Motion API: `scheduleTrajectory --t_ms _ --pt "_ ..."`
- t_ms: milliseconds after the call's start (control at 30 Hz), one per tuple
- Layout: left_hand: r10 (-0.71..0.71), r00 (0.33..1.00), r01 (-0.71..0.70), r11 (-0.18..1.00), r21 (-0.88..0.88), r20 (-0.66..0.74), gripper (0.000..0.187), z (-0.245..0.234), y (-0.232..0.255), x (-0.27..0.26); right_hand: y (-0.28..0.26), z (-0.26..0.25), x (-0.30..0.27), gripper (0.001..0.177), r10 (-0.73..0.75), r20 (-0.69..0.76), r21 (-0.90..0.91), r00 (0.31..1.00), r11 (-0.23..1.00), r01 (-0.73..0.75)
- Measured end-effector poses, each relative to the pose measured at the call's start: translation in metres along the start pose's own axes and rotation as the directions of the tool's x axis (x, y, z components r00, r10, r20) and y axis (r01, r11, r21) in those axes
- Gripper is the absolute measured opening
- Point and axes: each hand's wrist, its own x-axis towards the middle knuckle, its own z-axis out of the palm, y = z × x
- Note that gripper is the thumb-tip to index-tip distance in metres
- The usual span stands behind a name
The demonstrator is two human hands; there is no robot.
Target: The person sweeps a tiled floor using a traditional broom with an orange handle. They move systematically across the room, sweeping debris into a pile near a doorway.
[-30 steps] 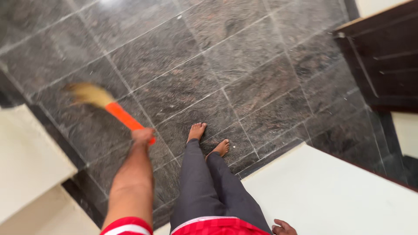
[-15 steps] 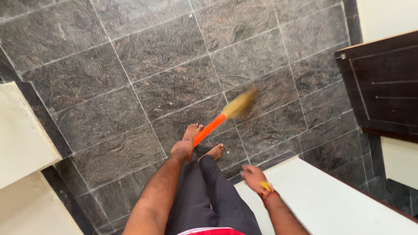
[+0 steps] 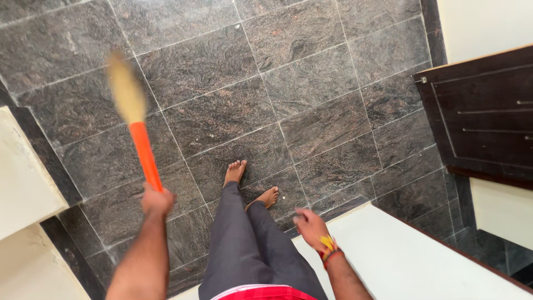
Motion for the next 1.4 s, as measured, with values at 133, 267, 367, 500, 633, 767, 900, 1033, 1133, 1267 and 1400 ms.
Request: scheduleTrajectory --t_ms 133,267,367,500,633,767,900,1033,1133,1267,1400 --pt "-0.192 0.981 0.174 0.909 -0.378 -0.01 0.047 0.044 0.008 0.073 0.076 -0.021 -0.031 0.042 0.254 -0.082 0.032 0.964 0.967 -0.252" --pt "-0.368 0.91 0.386 0.592 -0.707 0.189 0.045 0.088 0.042 0.104 0.098 -0.047 -0.059 0.042 0.459 -0.172 0.169 0.872 0.885 -0.433" --pt "-0.147 0.973 0.216 0.86 -0.462 0.18 0.054 0.116 0.061 0.068 0.095 -0.071 -0.056 0.044 0.455 -0.233 0.207 0.86 0.887 -0.413" --pt "0.112 0.921 -0.083 0.992 -0.094 0.373 0.08 0.106 0.103 -0.004 0.06 -0.083 -0.038 0.045 0.424 -0.289 0.376 0.858 0.875 -0.305" --pt "0.246 0.761 -0.391 0.912 0.121 0.6 0.07 0.081 0.16 -0.047 -0.025 -0.086 -0.01 0.049 0.35 -0.208 0.564 0.913 0.806 -0.18" --pt "0.415 0.627 -0.682 0.702 0.207 0.659 0.07 0.066 0.2 -0.064 -0.11 -0.07 0.03 0.05 0.208 -0.074 0.646 0.975 0.755 -0.112" --pt "0.481 0.563 -0.762 0.616 0.198 0.672 0.071 0.037 0.21 -0.08 -0.155 -0.056 0.072 0.049 0.107 -0.012 0.676 0.994 0.733 -0.071" --pt "0.576 0.639 -0.736 0.65 0.189 0.51 0.072 0.003 0.204 -0.071 -0.161 -0.049 0.097 0.048 0.081 0.002 0.697 0.997 0.715 -0.059" --pt "0.434 0.822 -0.525 0.829 0.194 0.368 0.074 -0.007 0.212 -0.041 -0.126 -0.059 0.094 0.047 0.102 0.006 0.714 0.995 0.696 -0.076" --pt "0.428 0.899 -0.436 0.895 0.098 0.087 0.066 -0.004 0.238 0.022 -0.064 -0.073 0.089 0.044 0.225 -0.015 0.766 0.974 0.629 -0.133" --pt "0.149 0.984 -0.133 0.979 -0.156 0.1 0.048 0.031 0.291 0.085 0.013 -0.094 0.077 0.039 0.425 -0.062 0.805 0.903 0.556 -0.207"
